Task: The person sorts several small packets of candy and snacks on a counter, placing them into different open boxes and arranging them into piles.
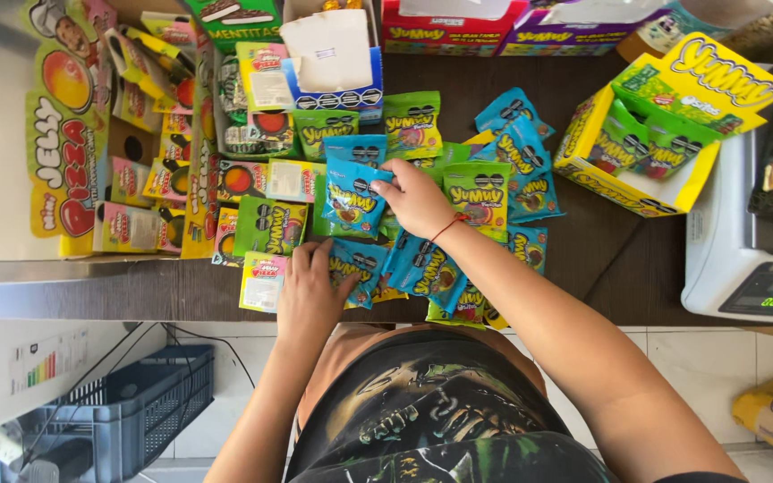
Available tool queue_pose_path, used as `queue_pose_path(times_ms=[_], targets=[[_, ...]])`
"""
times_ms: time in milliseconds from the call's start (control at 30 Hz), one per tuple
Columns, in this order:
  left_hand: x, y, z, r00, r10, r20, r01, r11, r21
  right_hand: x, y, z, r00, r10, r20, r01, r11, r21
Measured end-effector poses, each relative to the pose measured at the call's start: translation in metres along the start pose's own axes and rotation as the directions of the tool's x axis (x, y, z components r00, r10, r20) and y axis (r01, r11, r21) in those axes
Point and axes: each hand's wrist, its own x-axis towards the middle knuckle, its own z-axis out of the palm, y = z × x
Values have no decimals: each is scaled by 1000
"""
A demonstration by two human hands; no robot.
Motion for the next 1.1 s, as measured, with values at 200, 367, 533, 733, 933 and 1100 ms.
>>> queue_pose_path(times_ms=[200,367,533,733,933,1100], targets=[[17,7,-8,973,-150,175,154,988,-12,9,26,2,994,-2,-109,13,995,104],[29,5,-14,953,-208,222,242,961,-137,13,32,3,976,94,-197,-58,982,181],[25,-1,-22,970,-195,146,231,926,-298,3,19,3,964,207,-167,-60,782,620],[30,6,-63,967,-237,95,231,653,-722,-50,-56,-24,976,-7,-217,45,984,172],[35,-22,-42,944,-297,144,280,487,-827,-94,-55,-40,970,-242,28,239,923,-301],[38,-25,-38,964,-232,129,229,481,-846,-112,-45,-53,962,-254,101,272,847,-456]])
